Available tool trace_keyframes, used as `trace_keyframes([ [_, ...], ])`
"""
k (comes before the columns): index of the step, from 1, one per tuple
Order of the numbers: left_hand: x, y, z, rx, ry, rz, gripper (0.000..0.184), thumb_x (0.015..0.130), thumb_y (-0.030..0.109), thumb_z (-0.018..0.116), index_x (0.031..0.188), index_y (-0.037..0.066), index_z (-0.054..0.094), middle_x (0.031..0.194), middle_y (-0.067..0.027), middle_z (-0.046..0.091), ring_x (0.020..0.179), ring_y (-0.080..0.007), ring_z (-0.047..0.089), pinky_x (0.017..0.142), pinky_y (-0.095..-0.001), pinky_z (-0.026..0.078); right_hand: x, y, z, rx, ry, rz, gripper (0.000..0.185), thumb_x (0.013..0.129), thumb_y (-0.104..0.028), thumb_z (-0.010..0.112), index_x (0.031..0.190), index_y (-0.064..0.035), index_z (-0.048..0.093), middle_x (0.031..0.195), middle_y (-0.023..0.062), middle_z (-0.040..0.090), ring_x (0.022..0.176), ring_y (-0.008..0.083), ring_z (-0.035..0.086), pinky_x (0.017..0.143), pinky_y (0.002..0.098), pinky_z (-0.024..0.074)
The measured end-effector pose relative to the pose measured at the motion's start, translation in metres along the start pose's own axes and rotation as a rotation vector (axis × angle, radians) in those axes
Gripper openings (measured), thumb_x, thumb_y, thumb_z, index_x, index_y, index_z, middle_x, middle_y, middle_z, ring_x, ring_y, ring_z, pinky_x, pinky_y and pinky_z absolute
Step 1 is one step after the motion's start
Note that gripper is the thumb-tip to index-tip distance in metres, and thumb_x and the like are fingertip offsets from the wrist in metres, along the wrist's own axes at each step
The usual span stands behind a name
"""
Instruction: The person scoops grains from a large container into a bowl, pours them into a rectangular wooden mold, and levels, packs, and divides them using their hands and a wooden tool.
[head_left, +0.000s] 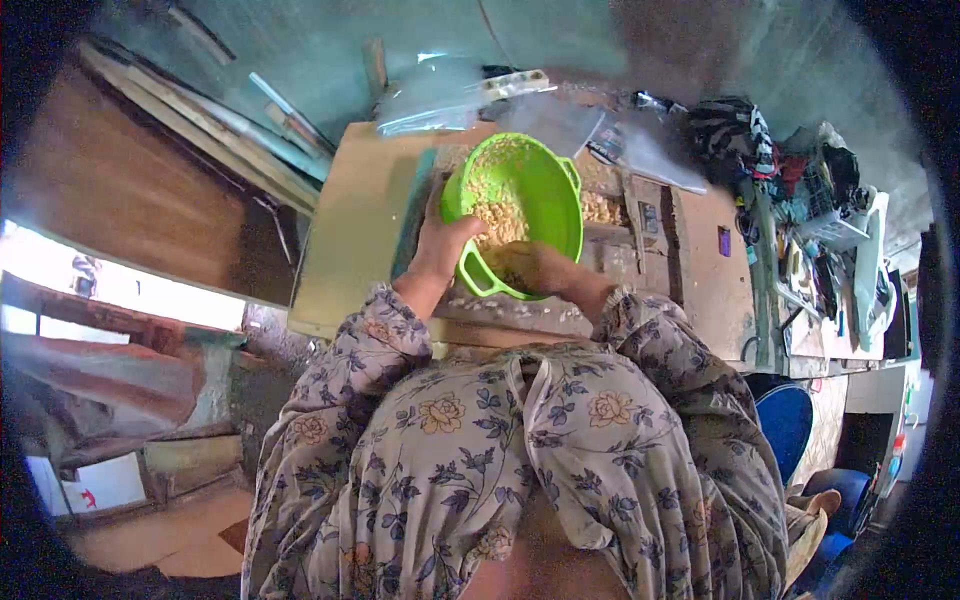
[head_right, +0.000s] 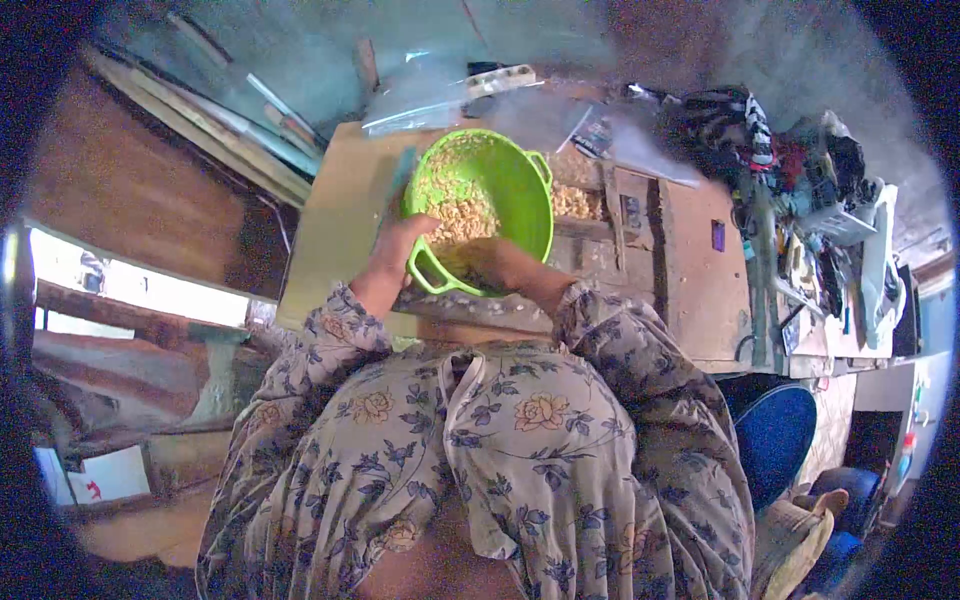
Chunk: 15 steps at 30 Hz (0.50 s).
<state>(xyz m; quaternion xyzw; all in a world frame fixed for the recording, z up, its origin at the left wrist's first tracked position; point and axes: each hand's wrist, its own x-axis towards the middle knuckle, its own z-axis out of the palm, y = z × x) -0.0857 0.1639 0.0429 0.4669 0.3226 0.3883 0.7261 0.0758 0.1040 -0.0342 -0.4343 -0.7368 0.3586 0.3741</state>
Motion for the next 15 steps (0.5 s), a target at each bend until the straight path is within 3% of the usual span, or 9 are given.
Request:
trace_keyframes([
  [1,-0.005,-0.004,-0.002,0.026,0.025,-0.006,0.061,0.065,0.004,0.058,0.122,0.001,0.034,0.105,-0.0094,0.049,0.094,-0.0185,0.049,0.081,-0.0294,0.042,0.005,-0.019,0.009,0.008,-0.005,-0.005,0.027,0.087,-0.022,0.041,0.102,-0.0057,0.055,0.092,0.0156,0.059,0.081,0.0281,0.058,0.073,0.0346,0.0457],
  [3,-0.014,-0.015,-0.010,0.090,0.112,-0.002,0.062,0.066,0.007,0.061,0.122,0.000,0.034,0.101,-0.0090,0.051,0.091,-0.0181,0.051,0.078,-0.0291,0.043,0.016,-0.059,0.021,0.994,0.126,0.636,0.029,0.088,-0.024,0.039,0.101,-0.0031,0.054,0.089,0.0129,0.060,0.077,0.0241,0.058,0.073,0.0345,0.0455],
  [6,-0.040,-0.009,-0.013,0.177,0.183,-0.188,0.061,0.068,0.008,0.062,0.121,-0.001,0.032,0.101,-0.0090,0.051,0.090,-0.0175,0.051,0.076,-0.0286,0.044,0.031,-0.089,0.027,1.378,0.313,0.790,0.032,0.089,-0.026,0.037,0.101,-0.0004,0.051,0.087,0.0113,0.059,0.073,0.0224,0.057,0.072,0.0350,0.0461],
  [7,-0.043,-0.017,-0.020,0.063,0.108,-0.181,0.055,0.072,0.011,0.059,0.119,-0.001,0.033,0.105,-0.0105,0.048,0.092,-0.0172,0.051,0.075,-0.0284,0.045,0.032,-0.094,0.027,1.490,0.254,0.701,0.032,0.089,-0.030,0.035,0.092,-0.0045,0.054,0.083,0.0089,0.059,0.070,0.0194,0.058,0.066,0.0348,0.0487],
  [8,-0.052,-0.021,-0.030,0.065,0.101,-0.176,0.055,0.072,0.011,0.059,0.119,-0.001,0.033,0.105,-0.0105,0.048,0.092,-0.0172,0.051,0.075,-0.0284,0.045,0.036,-0.078,0.033,1.486,0.259,0.694,0.032,0.089,-0.030,0.035,0.092,-0.0045,0.054,0.083,0.0089,0.059,0.070,0.0194,0.058,0.066,0.0348,0.0487],
  [9,-0.064,-0.014,-0.031,0.296,0.016,0.044,0.052,0.075,0.012,0.057,0.119,-0.001,0.033,0.106,-0.0110,0.047,0.094,-0.0173,0.050,0.076,-0.0286,0.045,0.041,-0.049,0.045,1.495,0.258,0.690,0.034,0.089,-0.031,0.032,0.094,-0.0043,0.053,0.084,0.0091,0.059,0.071,0.0202,0.058,0.067,0.0351,0.0490],
  [12,-0.078,0.001,-0.020,0.278,0.109,0.078,0.043,0.080,0.016,0.052,0.117,0.000,0.037,0.109,-0.0110,0.046,0.099,-0.0180,0.049,0.078,-0.0286,0.044,0.047,-0.056,0.042,1.574,0.275,0.719,0.037,0.090,-0.030,0.028,0.098,-0.0039,0.053,0.086,0.0098,0.060,0.076,0.0220,0.058,0.073,0.0355,0.0487],
  [14,-0.079,0.009,-0.022,0.159,0.091,-0.001,0.049,0.073,0.009,0.059,0.116,0.000,0.038,0.109,-0.0139,0.048,0.100,-0.0227,0.049,0.084,-0.0308,0.040,0.057,-0.058,0.031,1.387,0.317,0.736,0.033,0.088,-0.026,0.033,0.098,-0.0009,0.052,0.086,0.0139,0.059,0.076,0.0261,0.058,0.075,0.0393,0.0472],
  [15,-0.078,0.012,-0.023,0.126,0.093,-0.019,0.050,0.072,0.007,0.061,0.116,0.000,0.039,0.109,-0.0146,0.048,0.101,-0.0239,0.049,0.086,-0.0314,0.039,0.067,-0.055,0.027,1.560,0.301,0.763,0.035,0.088,-0.027,0.032,0.099,-0.0008,0.052,0.085,0.0135,0.059,0.076,0.0257,0.058,0.076,0.0402,0.0470],
])
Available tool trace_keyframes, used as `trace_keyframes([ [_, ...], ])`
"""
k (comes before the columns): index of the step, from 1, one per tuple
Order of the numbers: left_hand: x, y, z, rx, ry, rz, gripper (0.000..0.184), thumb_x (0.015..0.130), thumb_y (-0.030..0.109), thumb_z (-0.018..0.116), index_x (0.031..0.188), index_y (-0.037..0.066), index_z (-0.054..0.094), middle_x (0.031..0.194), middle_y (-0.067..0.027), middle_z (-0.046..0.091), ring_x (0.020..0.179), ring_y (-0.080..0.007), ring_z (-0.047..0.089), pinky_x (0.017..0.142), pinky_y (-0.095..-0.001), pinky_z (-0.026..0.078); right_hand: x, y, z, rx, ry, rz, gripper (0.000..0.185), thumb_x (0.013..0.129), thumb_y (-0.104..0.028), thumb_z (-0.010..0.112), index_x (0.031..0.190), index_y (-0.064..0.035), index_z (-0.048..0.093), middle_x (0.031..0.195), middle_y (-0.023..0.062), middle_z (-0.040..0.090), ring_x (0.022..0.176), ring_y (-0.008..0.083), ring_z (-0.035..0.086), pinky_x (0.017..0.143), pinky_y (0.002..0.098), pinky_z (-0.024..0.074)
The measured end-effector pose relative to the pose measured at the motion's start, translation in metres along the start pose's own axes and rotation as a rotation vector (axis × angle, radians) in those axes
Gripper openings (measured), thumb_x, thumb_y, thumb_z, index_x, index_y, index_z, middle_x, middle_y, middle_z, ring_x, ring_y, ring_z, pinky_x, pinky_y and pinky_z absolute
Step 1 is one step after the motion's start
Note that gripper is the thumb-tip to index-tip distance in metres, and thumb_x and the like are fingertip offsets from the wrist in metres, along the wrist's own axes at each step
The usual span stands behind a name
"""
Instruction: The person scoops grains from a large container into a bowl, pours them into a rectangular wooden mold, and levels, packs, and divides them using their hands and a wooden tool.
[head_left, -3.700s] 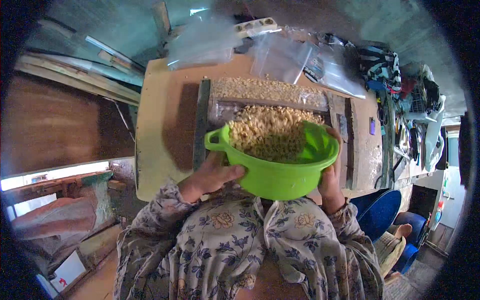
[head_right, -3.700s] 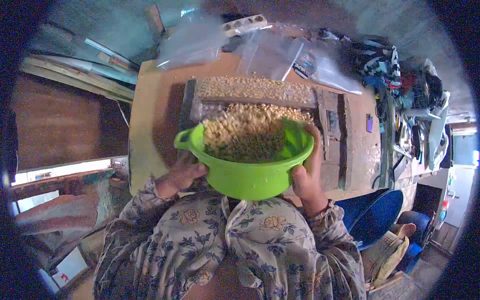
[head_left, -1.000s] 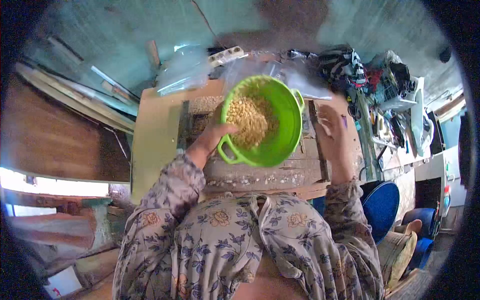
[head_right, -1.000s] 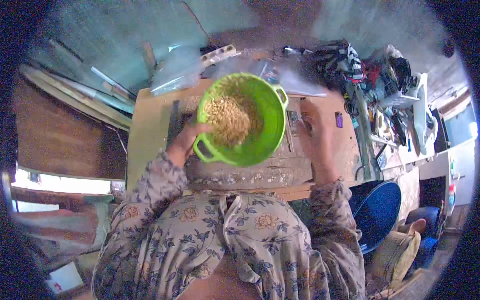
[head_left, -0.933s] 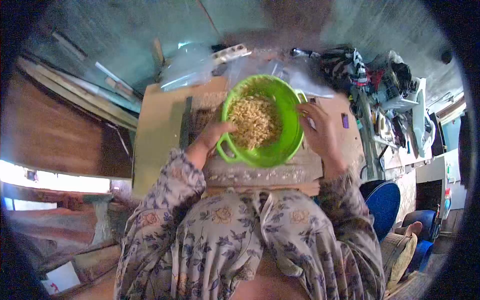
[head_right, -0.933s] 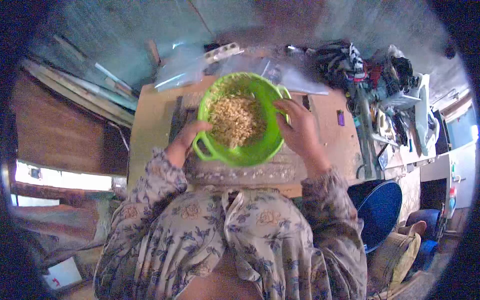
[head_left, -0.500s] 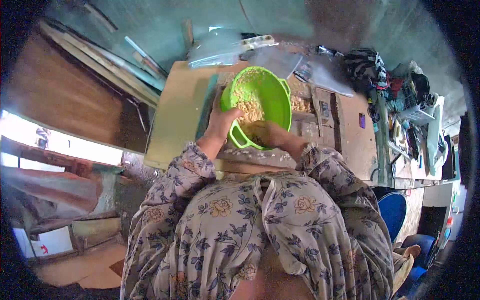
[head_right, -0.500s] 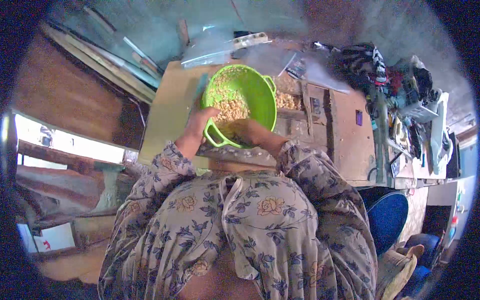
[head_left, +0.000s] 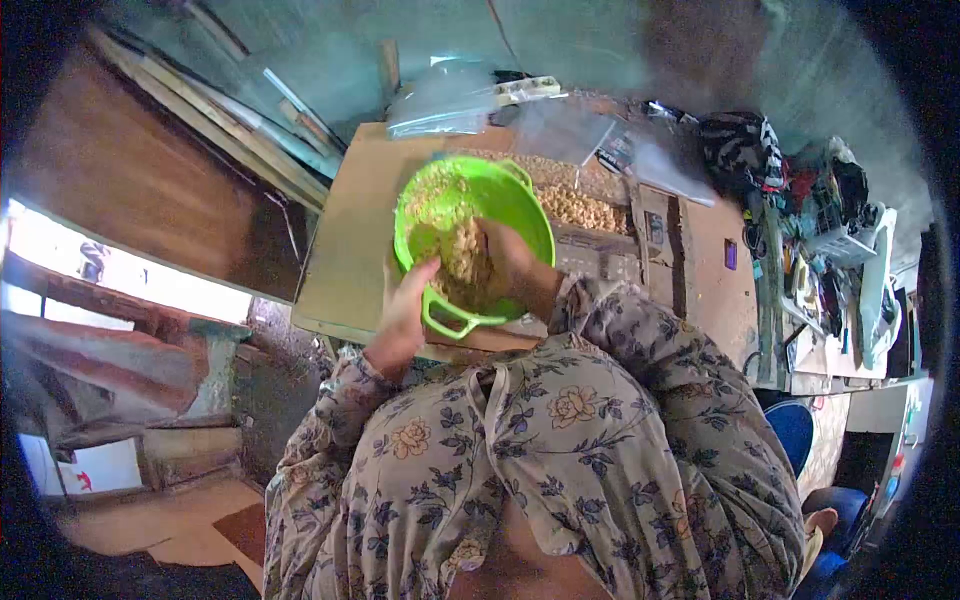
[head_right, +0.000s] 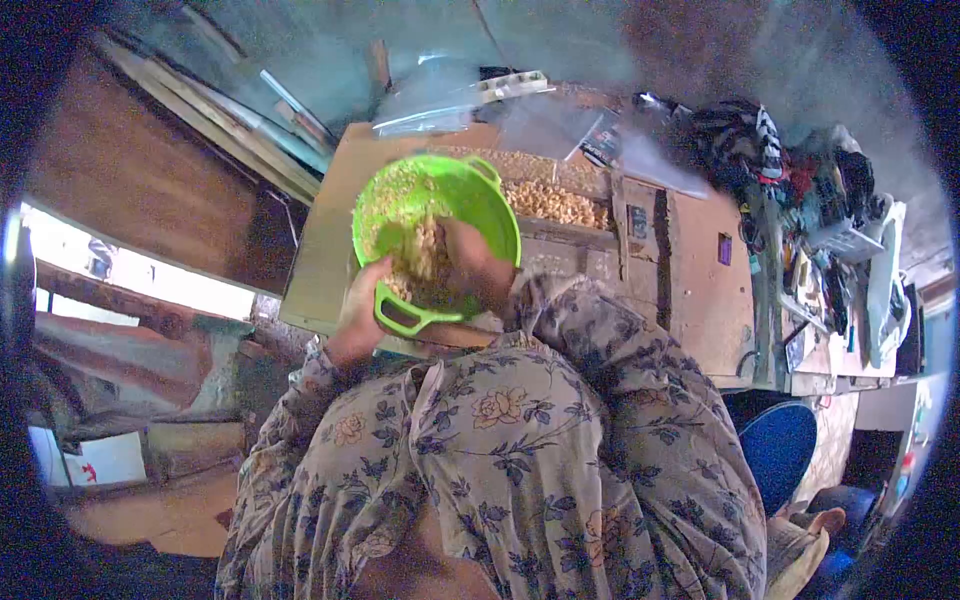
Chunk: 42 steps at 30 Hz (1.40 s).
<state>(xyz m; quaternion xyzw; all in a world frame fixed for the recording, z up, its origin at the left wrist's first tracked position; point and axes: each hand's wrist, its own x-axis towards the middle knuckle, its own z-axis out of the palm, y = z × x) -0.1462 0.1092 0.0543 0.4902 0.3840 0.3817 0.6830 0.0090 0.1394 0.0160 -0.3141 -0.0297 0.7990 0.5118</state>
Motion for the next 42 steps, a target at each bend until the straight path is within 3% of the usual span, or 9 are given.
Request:
trace_keyframes([
  [6,0.045,0.016,-0.006,-0.308,0.215,0.088,0.048,0.076,0.012,0.054,0.119,0.006,0.035,0.107,-0.0094,0.047,0.097,-0.0195,0.048,0.082,-0.0324,0.041,0.067,-0.074,0.015,-0.302,-0.509,-0.351,0.034,0.087,-0.026,0.035,0.105,-0.0021,0.051,0.097,0.0133,0.059,0.085,0.0238,0.059,0.080,0.0402,0.0469],
  [10,0.068,0.022,-0.024,-0.395,0.232,0.307,0.059,0.072,0.009,0.057,0.123,0.005,0.029,0.112,-0.0097,0.044,0.101,-0.0214,0.046,0.085,-0.0338,0.040,0.036,-0.120,0.041,-0.039,-0.899,-0.045,0.033,0.087,-0.025,0.035,0.103,-0.0014,0.052,0.098,0.0136,0.059,0.087,0.0240,0.059,0.080,0.0396,0.0467],
  [12,0.076,0.025,-0.037,-0.427,0.276,0.337,0.062,0.070,0.009,0.059,0.123,0.004,0.027,0.114,-0.0101,0.042,0.103,-0.0223,0.044,0.086,-0.0344,0.039,0.034,-0.131,0.044,-0.105,-0.406,-0.254,0.029,0.087,-0.021,0.034,0.092,-0.0008,0.055,0.086,0.0124,0.061,0.076,0.0230,0.060,0.072,0.0367,0.0500],
  [20,0.085,0.008,-0.098,-0.430,0.649,0.432,0.058,0.072,0.018,0.058,0.121,0.006,0.029,0.112,-0.0105,0.042,0.101,-0.0243,0.045,0.084,-0.0390,0.040,0.080,-0.132,-0.031,-0.511,-0.531,-0.349,0.024,0.086,-0.018,0.040,0.095,-0.0023,0.055,0.087,0.0105,0.060,0.080,0.0210,0.058,0.073,0.0330,0.0480],
  [22,0.085,0.000,-0.105,-0.442,0.679,0.399,0.057,0.072,0.018,0.057,0.120,0.006,0.031,0.111,-0.0104,0.043,0.100,-0.0249,0.046,0.083,-0.0392,0.041,0.092,-0.114,-0.032,-1.151,-0.164,-0.694,0.023,0.084,-0.018,0.042,0.095,-0.0037,0.056,0.089,0.0107,0.060,0.083,0.0217,0.057,0.075,0.0313,0.0460],
  [25,0.101,-0.040,-0.141,-0.452,0.607,0.421,0.051,0.072,0.018,0.055,0.118,0.005,0.036,0.107,-0.0109,0.047,0.095,-0.0267,0.050,0.080,-0.0401,0.044,0.124,-0.104,-0.067,-0.879,-0.204,-0.685,0.025,0.079,-0.020,0.049,0.096,-0.0048,0.058,0.091,0.0128,0.060,0.083,0.0276,0.057,0.075,0.0345,0.0446],
  [27,0.107,-0.057,-0.151,-0.662,0.568,0.269,0.050,0.072,0.020,0.054,0.117,0.005,0.038,0.107,-0.0110,0.048,0.094,-0.0268,0.051,0.080,-0.0394,0.044,0.100,-0.094,-0.021,-1.827,0.230,-0.669,0.027,0.079,-0.023,0.052,0.094,-0.0012,0.059,0.088,0.0137,0.062,0.078,0.0245,0.059,0.072,0.0354,0.0458],
  [31,0.118,-0.085,-0.165,-0.684,0.631,0.243,0.051,0.072,0.023,0.054,0.117,0.004,0.039,0.107,-0.0115,0.048,0.093,-0.0263,0.052,0.080,-0.0387,0.043,0.102,-0.096,-0.025,-1.880,0.088,-0.721,0.020,0.078,-0.017,0.052,0.091,-0.0046,0.061,0.085,0.0163,0.061,0.075,0.0264,0.059,0.071,0.0350,0.0459],
  [42,0.114,-0.125,-0.205,0.492,0.952,0.329,0.041,0.084,0.034,0.038,0.106,0.003,0.053,0.100,-0.0157,0.056,0.093,-0.0294,0.051,0.081,-0.0393,0.036,0.080,-0.112,-0.024,-2.224,0.097,-0.477,0.031,0.076,-0.024,0.057,0.098,-0.0026,0.057,0.091,0.0167,0.060,0.083,0.0255,0.058,0.071,0.0334,0.0458],
])
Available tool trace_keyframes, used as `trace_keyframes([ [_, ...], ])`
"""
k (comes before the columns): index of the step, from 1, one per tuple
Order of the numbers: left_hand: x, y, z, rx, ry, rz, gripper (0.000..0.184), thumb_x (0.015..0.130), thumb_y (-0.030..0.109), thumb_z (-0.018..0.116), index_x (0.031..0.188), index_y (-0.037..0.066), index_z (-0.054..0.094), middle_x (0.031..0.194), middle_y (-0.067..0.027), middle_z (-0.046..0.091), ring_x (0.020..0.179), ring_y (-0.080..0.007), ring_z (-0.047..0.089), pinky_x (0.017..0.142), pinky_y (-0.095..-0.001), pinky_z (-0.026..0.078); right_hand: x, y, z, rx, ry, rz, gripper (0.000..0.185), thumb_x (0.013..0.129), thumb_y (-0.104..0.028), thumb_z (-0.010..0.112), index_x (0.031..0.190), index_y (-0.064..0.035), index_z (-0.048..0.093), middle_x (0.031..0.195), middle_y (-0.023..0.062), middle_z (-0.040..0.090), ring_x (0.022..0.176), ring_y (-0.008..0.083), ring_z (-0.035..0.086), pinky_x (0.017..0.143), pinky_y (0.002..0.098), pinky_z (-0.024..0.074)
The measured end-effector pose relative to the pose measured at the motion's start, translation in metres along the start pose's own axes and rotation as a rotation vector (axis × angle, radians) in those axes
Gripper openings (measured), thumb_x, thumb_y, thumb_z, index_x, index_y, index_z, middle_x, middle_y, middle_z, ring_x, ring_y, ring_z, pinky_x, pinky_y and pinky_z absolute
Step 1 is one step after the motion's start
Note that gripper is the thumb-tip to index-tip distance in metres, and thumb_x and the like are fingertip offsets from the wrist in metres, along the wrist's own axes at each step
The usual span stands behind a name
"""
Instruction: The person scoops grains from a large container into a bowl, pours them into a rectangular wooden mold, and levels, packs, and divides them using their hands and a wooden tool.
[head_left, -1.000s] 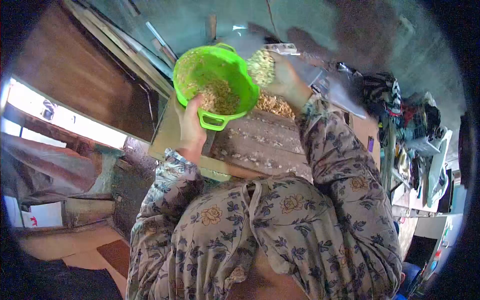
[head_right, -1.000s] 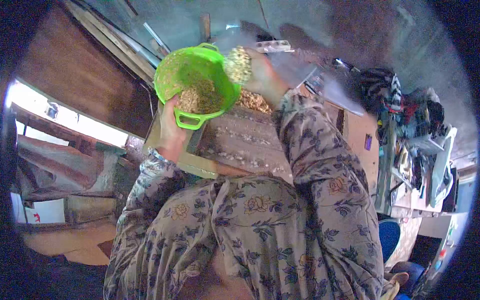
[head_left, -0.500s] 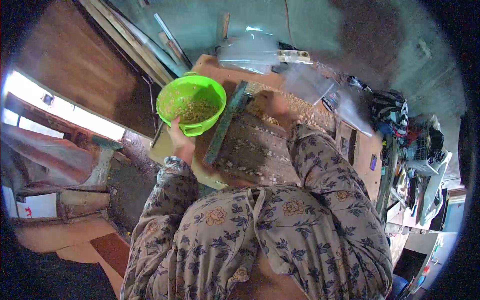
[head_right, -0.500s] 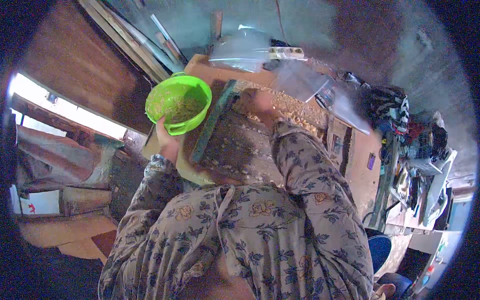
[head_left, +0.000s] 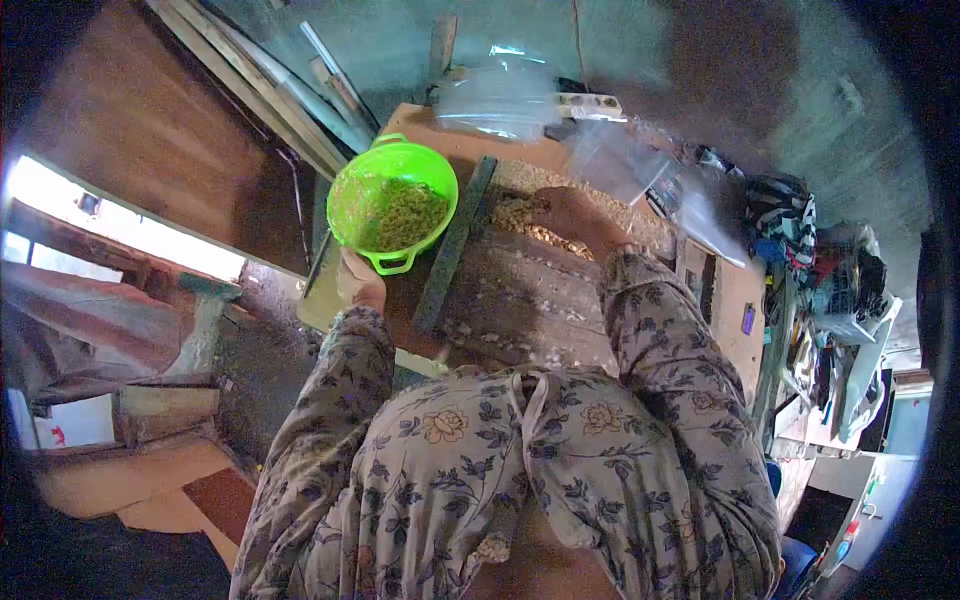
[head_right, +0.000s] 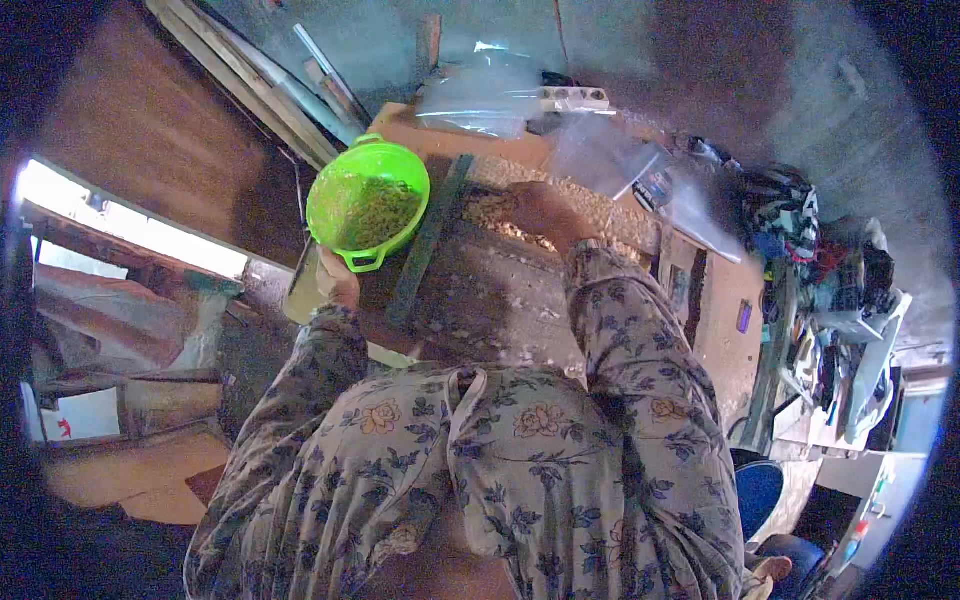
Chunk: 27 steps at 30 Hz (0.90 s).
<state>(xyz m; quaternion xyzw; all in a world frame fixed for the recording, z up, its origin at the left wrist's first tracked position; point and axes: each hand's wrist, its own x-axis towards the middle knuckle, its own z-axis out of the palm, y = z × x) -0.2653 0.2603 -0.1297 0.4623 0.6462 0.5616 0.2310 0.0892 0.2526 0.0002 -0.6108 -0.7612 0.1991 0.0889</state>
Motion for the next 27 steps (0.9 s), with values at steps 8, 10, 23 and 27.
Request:
trace_keyframes([
  [8,-0.034,0.016,0.002,1.028,0.095,0.285,0.048,0.069,0.041,0.056,0.104,0.009,0.050,0.116,-0.0080,0.046,0.109,-0.0288,0.038,0.088,-0.0477,0.024,0.036,0.008,0.034,0.273,0.020,-0.046,0.025,0.075,-0.016,0.051,0.096,-0.0048,0.058,0.094,0.0169,0.059,0.088,0.0317,0.055,0.075,0.0377,0.0446],
  [10,-0.037,0.036,0.001,1.028,0.064,0.257,0.049,0.069,0.041,0.056,0.105,0.009,0.050,0.116,-0.0083,0.046,0.110,-0.0291,0.037,0.089,-0.0479,0.024,0.025,-0.018,0.015,-0.027,-0.005,-0.017,0.023,0.074,-0.013,0.049,0.093,-0.0049,0.059,0.093,0.0169,0.058,0.087,0.0328,0.055,0.075,0.0385,0.0443],
  [23,-0.032,0.028,0.006,1.065,0.015,0.220,0.057,0.067,0.038,0.057,0.111,0.004,0.046,0.119,-0.0126,0.043,0.113,-0.0306,0.034,0.087,-0.0498,0.025,0.032,-0.031,0.035,-0.076,0.098,-0.058,0.020,0.076,-0.012,0.046,0.088,-0.0025,0.058,0.090,0.0160,0.059,0.084,0.0324,0.057,0.072,0.0393,0.0462],
  [27,-0.033,0.025,0.009,1.051,0.081,0.280,0.053,0.067,0.034,0.056,0.110,0.003,0.046,0.118,-0.0136,0.044,0.114,-0.0307,0.034,0.087,-0.0492,0.026,0.028,-0.020,0.062,-0.079,0.137,-0.082,0.024,0.077,-0.018,0.046,0.094,-0.0053,0.058,0.097,0.0158,0.058,0.089,0.0318,0.056,0.077,0.0415,0.0446],
])
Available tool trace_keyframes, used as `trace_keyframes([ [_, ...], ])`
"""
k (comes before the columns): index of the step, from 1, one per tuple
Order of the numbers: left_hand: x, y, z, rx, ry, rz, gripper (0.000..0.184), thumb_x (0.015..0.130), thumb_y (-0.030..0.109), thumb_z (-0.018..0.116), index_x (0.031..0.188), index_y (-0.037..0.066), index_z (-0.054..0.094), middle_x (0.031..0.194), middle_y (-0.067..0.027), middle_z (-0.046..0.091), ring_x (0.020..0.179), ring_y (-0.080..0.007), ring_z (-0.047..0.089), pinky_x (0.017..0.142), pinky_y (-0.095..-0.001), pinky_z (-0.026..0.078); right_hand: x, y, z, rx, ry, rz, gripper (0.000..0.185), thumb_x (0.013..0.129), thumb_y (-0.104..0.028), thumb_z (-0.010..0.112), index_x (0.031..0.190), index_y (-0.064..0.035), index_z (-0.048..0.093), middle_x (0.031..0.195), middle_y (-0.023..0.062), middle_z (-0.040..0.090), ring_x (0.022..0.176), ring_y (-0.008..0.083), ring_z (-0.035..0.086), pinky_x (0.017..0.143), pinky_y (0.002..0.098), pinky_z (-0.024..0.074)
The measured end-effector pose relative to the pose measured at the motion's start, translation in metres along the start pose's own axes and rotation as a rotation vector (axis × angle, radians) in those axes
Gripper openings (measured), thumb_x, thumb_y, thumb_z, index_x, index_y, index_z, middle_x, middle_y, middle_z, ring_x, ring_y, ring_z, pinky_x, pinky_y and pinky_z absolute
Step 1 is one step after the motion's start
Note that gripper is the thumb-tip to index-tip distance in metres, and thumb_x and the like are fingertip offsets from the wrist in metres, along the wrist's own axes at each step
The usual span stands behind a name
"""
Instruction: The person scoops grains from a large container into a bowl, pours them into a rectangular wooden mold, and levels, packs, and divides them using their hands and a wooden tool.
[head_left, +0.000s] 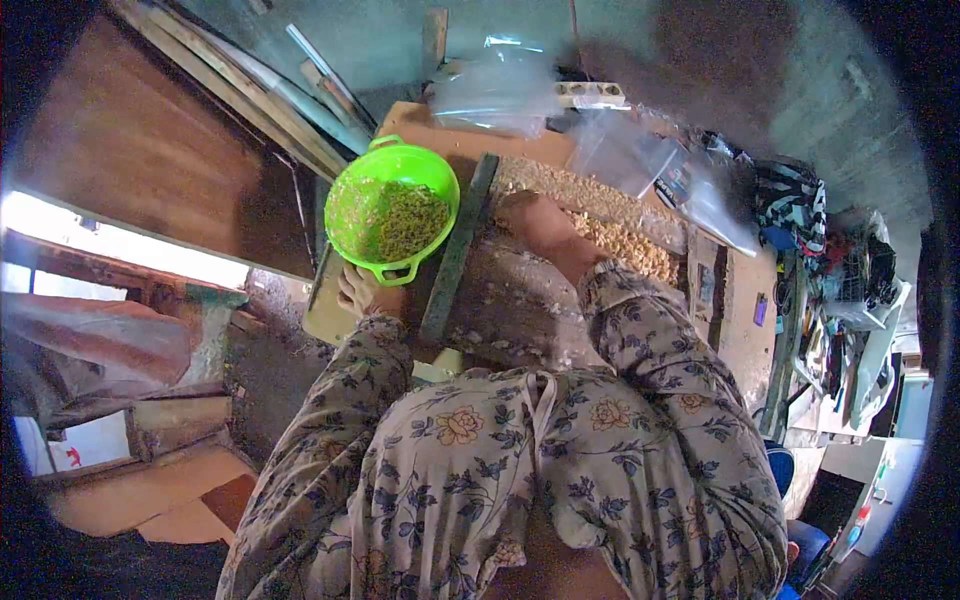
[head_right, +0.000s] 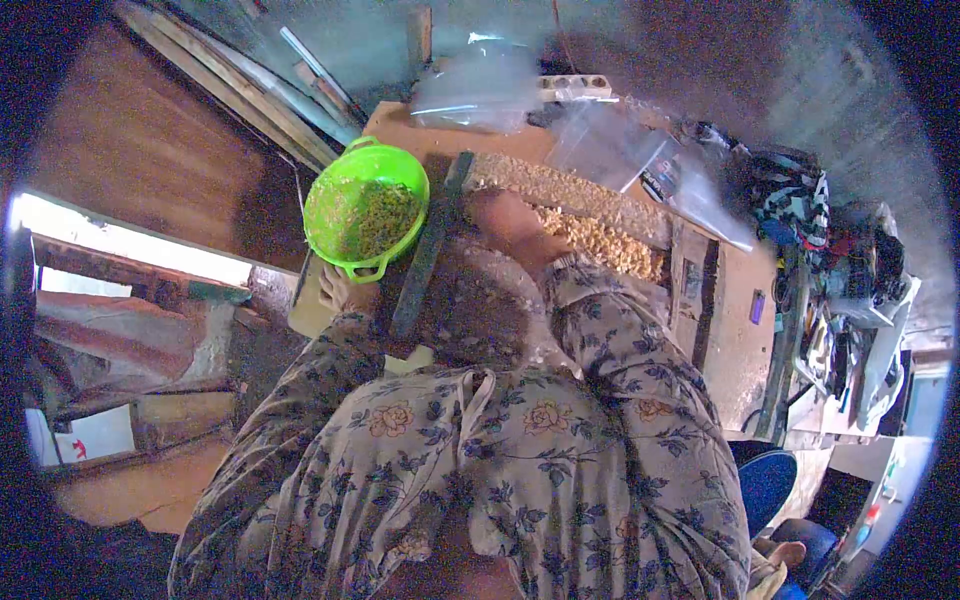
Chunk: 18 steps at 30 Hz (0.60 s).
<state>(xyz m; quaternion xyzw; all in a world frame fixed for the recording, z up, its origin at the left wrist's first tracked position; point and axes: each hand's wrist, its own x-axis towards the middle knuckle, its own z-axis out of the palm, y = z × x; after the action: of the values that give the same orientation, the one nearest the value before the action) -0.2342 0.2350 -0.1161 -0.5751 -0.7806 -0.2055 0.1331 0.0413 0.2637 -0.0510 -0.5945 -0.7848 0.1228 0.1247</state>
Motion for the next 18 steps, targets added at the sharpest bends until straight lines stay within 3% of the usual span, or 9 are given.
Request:
trace_keyframes([
  [4,-0.001,-0.003,0.002,-0.050,0.008,0.027,0.052,0.068,0.032,0.054,0.110,0.003,0.046,0.118,-0.0136,0.043,0.114,-0.0303,0.034,0.087,-0.0491,0.026,0.003,0.006,-0.011,0.008,-0.096,-0.009,0.028,0.078,-0.022,0.047,0.102,-0.0088,0.055,0.107,0.0146,0.054,0.100,0.0305,0.051,0.083,0.0416,0.0430],
  [6,-0.001,0.001,-0.005,-0.060,0.010,0.030,0.047,0.069,0.029,0.053,0.108,0.003,0.047,0.118,-0.0136,0.044,0.112,-0.0302,0.036,0.087,-0.0489,0.027,-0.008,-0.005,-0.017,0.002,0.052,-0.160,0.029,0.078,-0.024,0.049,0.103,-0.0108,0.054,0.113,0.0124,0.050,0.104,0.0297,0.048,0.084,0.0410,0.0421],
  [9,-0.002,-0.001,0.003,-0.040,0.043,0.016,0.045,0.068,0.028,0.053,0.104,0.002,0.049,0.118,-0.0134,0.045,0.112,-0.0303,0.036,0.087,-0.0490,0.027,-0.011,0.002,0.011,-0.040,0.114,-0.096,0.029,0.079,-0.023,0.048,0.106,-0.0163,0.054,0.117,0.0100,0.047,0.103,0.0279,0.048,0.084,0.0379,0.0427],
  [10,-0.002,0.000,0.006,-0.043,0.043,0.023,0.045,0.068,0.028,0.053,0.104,0.002,0.049,0.118,-0.0134,0.045,0.112,-0.0303,0.036,0.087,-0.0490,0.027,-0.014,0.005,0.009,-0.041,0.117,-0.090,0.029,0.079,-0.023,0.048,0.106,-0.0163,0.054,0.117,0.0100,0.047,0.103,0.0279,0.048,0.084,0.0379,0.0427],
  [12,0.000,0.001,0.009,-0.023,0.080,-0.014,0.043,0.067,0.029,0.053,0.100,0.002,0.050,0.119,-0.0136,0.044,0.112,-0.0305,0.036,0.087,-0.0493,0.027,-0.022,0.011,-0.001,-0.155,0.204,-0.298,0.028,0.078,-0.023,0.049,0.104,-0.0153,0.055,0.114,0.0090,0.050,0.102,0.0288,0.049,0.085,0.0387,0.0425],
  [16,-0.001,0.002,0.007,0.003,0.079,-0.001,0.041,0.066,0.030,0.052,0.096,0.002,0.051,0.120,-0.0133,0.042,0.112,-0.0301,0.036,0.087,-0.0495,0.027,-0.039,0.029,-0.015,-0.205,0.148,-0.234,0.030,0.075,-0.025,0.051,0.103,-0.0166,0.056,0.112,0.0082,0.050,0.103,0.0277,0.048,0.084,0.0390,0.0433],
  [18,0.000,0.002,0.004,0.051,0.030,-0.011,0.040,0.069,0.032,0.050,0.097,0.004,0.050,0.120,-0.0127,0.043,0.110,-0.0300,0.038,0.086,-0.0495,0.027,-0.055,0.032,-0.031,-0.036,0.150,-0.225,0.029,0.074,-0.022,0.052,0.102,-0.0166,0.057,0.111,0.0098,0.051,0.102,0.0281,0.048,0.082,0.0387,0.0445],
])
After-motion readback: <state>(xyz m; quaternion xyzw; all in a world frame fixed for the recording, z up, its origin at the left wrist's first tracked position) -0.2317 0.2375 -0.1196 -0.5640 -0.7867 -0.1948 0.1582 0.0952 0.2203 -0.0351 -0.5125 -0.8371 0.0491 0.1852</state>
